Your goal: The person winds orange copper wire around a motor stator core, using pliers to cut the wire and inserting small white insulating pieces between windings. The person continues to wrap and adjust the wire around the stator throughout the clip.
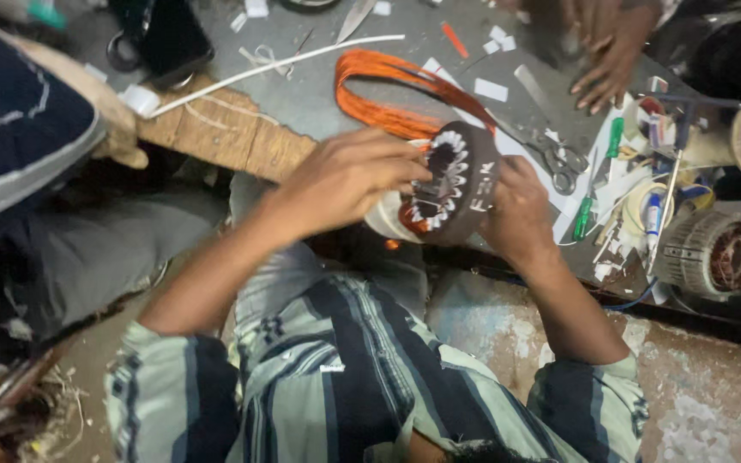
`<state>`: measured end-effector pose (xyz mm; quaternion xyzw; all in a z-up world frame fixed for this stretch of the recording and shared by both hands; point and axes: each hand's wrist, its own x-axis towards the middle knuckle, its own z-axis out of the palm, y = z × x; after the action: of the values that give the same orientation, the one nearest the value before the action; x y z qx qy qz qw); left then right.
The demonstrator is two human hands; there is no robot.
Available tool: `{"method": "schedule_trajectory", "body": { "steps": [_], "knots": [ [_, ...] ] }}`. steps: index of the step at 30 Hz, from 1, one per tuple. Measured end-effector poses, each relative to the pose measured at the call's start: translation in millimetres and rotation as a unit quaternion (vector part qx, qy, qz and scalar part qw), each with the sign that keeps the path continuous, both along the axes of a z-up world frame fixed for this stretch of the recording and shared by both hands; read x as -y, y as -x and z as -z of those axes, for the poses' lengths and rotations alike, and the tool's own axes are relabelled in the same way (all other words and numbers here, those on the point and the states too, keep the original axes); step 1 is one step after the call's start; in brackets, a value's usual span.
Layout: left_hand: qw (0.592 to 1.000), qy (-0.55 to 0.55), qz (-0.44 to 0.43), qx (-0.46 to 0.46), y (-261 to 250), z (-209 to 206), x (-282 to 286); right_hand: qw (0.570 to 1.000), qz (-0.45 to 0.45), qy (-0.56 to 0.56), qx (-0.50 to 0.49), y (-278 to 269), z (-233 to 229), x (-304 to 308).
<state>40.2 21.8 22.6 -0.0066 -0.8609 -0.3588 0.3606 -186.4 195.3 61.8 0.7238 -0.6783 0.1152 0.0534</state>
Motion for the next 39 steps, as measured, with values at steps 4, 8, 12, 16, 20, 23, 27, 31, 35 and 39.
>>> {"method": "schedule_trajectory", "body": {
  "steps": [4,8,12,16,20,23,27,31,35,39],
  "knots": [
    [0.990,0.118,0.078,0.029,13.4,11.8,34.4,1.000,-0.010,0.024,0.010,-3.2,-4.4,1.1],
    [0.982,0.096,0.124,0.101,19.8,9.6,37.1,0.999,0.003,0.019,0.037,-14.6,-5.0,4.0],
    [0.958,0.216,0.144,0.122,31.2,-1.7,37.1,1.000,-0.004,0.019,-0.004,-20.3,-9.2,5.1],
    [0.970,0.169,0.152,0.082,26.7,-2.4,44.0,0.999,0.024,-0.024,-0.028,-25.2,-12.7,5.0],
    [0.965,-0.128,0.161,0.160,27.9,8.3,57.1,0.997,0.075,-0.028,-0.008,-28.6,-14.4,0.9],
    [0.988,-0.099,0.103,0.059,44.0,19.2,59.0,0.996,0.080,-0.028,-0.001,-32.9,-14.0,-0.4],
    [0.953,-0.156,0.228,0.124,73.0,26.3,64.3,0.999,0.047,-0.012,-0.013,-29.6,-15.3,7.8],
    [0.950,-0.171,0.203,0.165,79.7,32.9,60.7,0.999,0.030,-0.031,0.011,-28.8,-15.5,8.7],
    [0.953,-0.148,0.251,0.079,71.3,26.1,60.4,0.998,0.047,-0.031,0.009,-30.0,-19.3,8.7],
    [0.977,-0.055,0.142,0.148,75.7,14.5,52.3,0.998,0.059,-0.031,0.011,-31.7,-17.5,7.4]
  ]
}}
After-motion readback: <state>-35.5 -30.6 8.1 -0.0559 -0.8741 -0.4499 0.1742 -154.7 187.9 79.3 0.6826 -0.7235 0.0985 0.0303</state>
